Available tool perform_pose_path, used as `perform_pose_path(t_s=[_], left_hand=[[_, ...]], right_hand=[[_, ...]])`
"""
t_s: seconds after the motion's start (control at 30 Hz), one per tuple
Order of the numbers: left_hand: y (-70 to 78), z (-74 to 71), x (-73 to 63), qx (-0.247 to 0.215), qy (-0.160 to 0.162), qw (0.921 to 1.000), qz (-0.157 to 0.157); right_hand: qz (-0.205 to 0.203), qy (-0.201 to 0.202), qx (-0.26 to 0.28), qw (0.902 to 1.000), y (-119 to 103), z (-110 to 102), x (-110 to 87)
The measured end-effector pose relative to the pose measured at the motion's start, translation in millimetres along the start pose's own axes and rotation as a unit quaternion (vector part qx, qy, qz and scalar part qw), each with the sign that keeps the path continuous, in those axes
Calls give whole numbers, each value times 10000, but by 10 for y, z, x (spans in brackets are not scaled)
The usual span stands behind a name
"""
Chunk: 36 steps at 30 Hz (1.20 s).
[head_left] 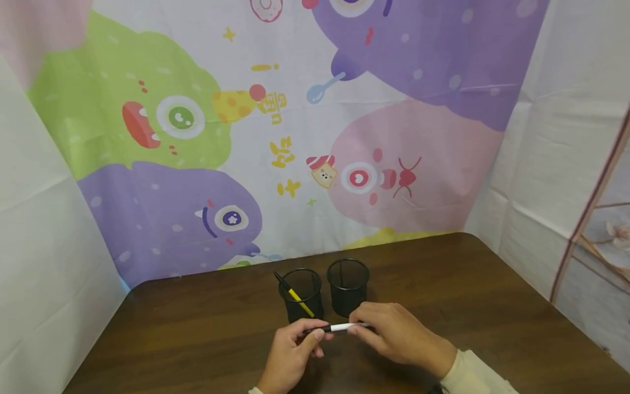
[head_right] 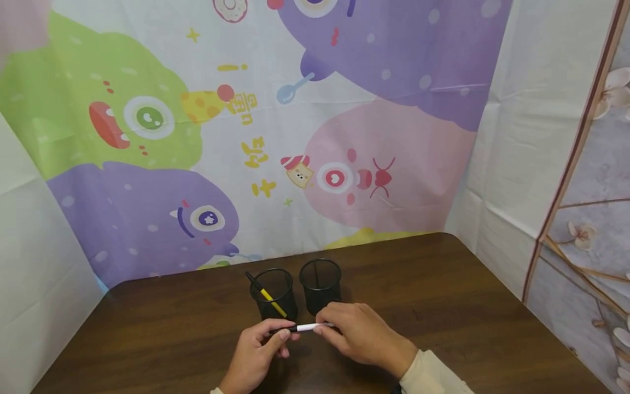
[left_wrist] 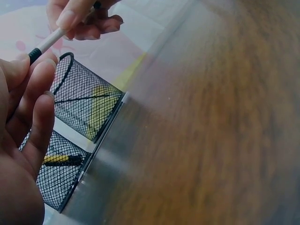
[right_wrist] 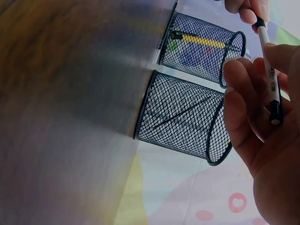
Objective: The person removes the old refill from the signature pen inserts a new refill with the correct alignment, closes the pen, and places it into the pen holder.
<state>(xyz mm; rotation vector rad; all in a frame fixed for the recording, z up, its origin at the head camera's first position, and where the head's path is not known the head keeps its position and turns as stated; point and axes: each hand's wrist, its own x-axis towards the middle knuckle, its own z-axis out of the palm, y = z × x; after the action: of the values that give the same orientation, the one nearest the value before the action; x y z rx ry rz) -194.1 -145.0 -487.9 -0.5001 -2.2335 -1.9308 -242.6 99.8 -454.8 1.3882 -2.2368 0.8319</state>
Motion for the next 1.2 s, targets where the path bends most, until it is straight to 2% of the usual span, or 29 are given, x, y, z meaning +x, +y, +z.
perform_pose_path(t_s=[0.57, 1.0, 1.2], left_hand=[[-15, 6, 6, -69, 10, 9999, 85], [-13, 8, 7, -123, 59, 9999, -77], [-3, 12, 9, -218, 134, 9995, -182]], right_hand=[[-129, 5, -65, 9999, 9, -1, 3], [253, -180, -41, 9995, -10, 2, 3], [287, -263, -27, 9992, -6, 2, 5]])
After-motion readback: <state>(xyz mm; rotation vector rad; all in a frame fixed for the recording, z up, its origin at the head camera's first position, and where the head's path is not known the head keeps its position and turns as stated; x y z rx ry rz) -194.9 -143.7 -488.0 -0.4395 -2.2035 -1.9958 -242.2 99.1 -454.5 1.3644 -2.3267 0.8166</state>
